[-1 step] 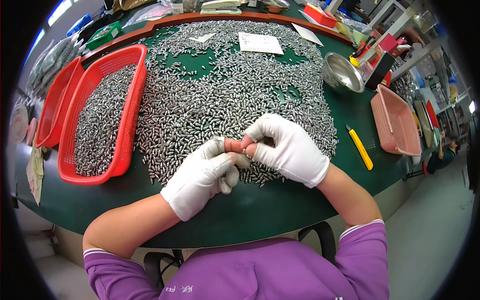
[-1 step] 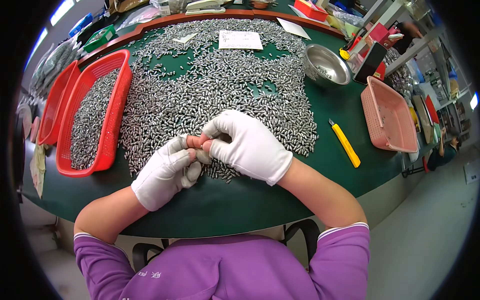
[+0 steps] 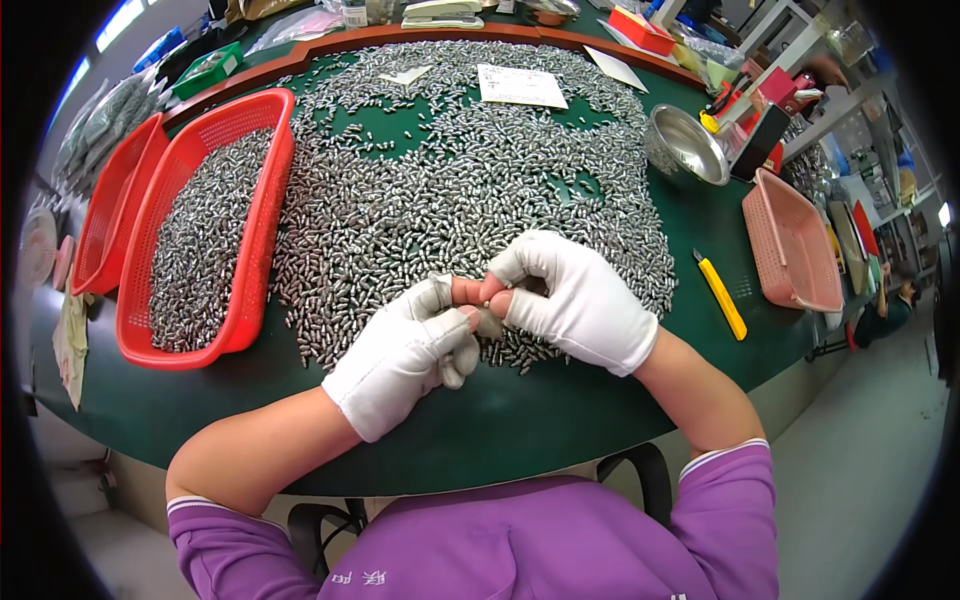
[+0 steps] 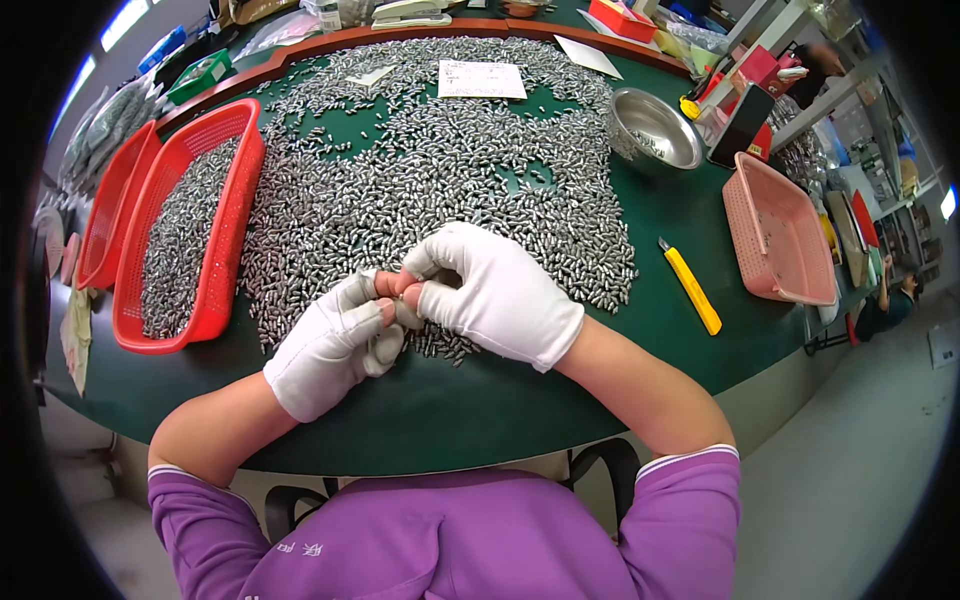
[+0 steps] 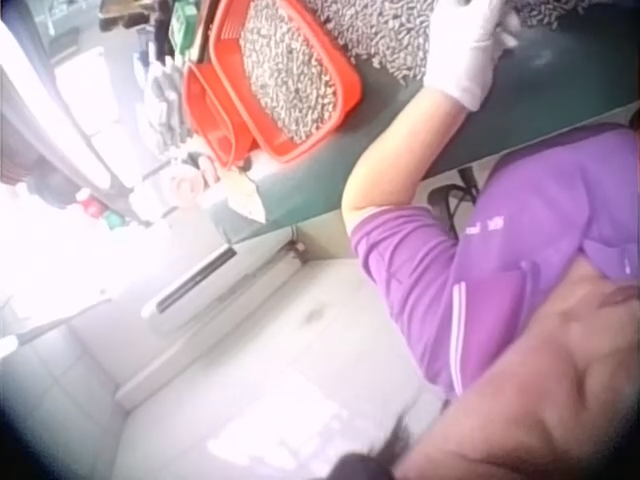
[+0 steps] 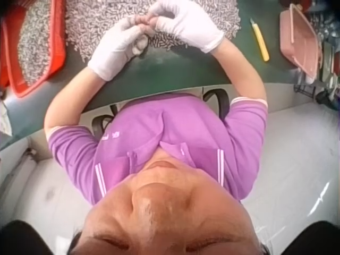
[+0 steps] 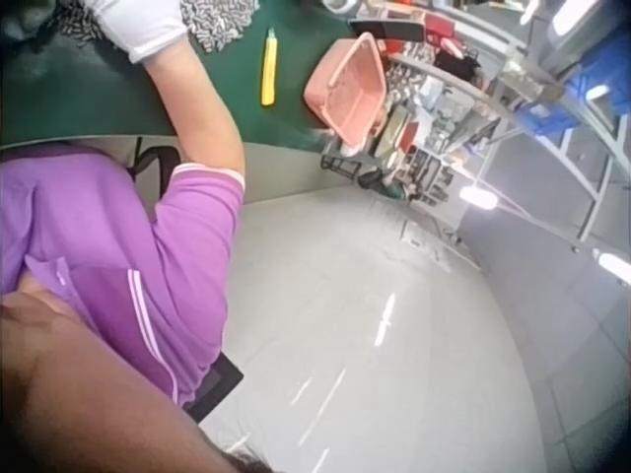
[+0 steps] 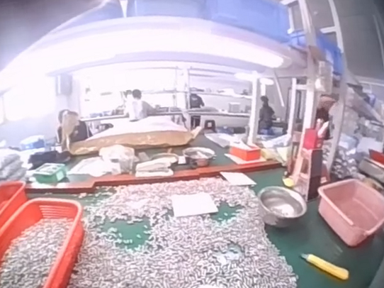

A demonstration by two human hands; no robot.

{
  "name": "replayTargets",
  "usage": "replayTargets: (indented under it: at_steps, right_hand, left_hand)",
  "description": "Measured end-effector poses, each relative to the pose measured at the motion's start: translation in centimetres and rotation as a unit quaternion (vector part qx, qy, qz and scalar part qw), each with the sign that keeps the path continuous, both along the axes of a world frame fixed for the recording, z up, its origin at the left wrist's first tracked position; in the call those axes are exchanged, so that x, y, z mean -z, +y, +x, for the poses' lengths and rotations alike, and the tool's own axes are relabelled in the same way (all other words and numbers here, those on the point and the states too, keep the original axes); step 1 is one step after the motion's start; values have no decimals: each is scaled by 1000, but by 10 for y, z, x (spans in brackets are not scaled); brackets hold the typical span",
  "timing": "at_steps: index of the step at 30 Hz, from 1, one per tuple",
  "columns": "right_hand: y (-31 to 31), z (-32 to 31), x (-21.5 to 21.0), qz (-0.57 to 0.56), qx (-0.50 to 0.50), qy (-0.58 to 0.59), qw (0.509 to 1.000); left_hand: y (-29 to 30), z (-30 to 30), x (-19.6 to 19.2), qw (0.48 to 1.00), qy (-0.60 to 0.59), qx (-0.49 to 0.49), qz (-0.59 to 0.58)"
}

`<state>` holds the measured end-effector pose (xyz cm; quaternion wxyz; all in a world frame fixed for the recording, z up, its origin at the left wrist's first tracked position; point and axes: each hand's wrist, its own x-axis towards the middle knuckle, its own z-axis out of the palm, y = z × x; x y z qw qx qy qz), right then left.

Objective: Picking and sorting small metal studs or screws from a large pile on a workbench into containers.

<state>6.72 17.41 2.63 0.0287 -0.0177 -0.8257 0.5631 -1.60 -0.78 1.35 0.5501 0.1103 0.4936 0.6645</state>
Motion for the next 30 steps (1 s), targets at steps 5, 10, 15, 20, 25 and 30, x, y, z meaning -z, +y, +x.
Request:
replayTargets:
  at_steps: [5, 10, 15, 20, 25, 30]
  right_hand:
    - [-1, -1, 4, -96, -8, -45, 994]
    - [1, -3, -4, -14, 8, -11, 1000]
    - [8, -3, 0, 45, 90, 31, 994]
    - [23, -8, 4, 272, 118, 131, 946]
    - [29, -10, 13, 380, 117, 174, 901]
    - [24, -10, 20, 458, 76, 120, 878]
  left_hand:
    - [1, 0, 5, 1000, -2, -6, -5]
    - [0, -2, 9, 1000, -13, -3, 9]
    - [1, -1, 7, 1000, -22, -12, 5]
    - [1, 0, 8, 999, -33, -17, 7]
    - [-2, -3, 12, 998, -47, -6, 50]
    - [-4, -1, 11, 995, -45, -4, 90]
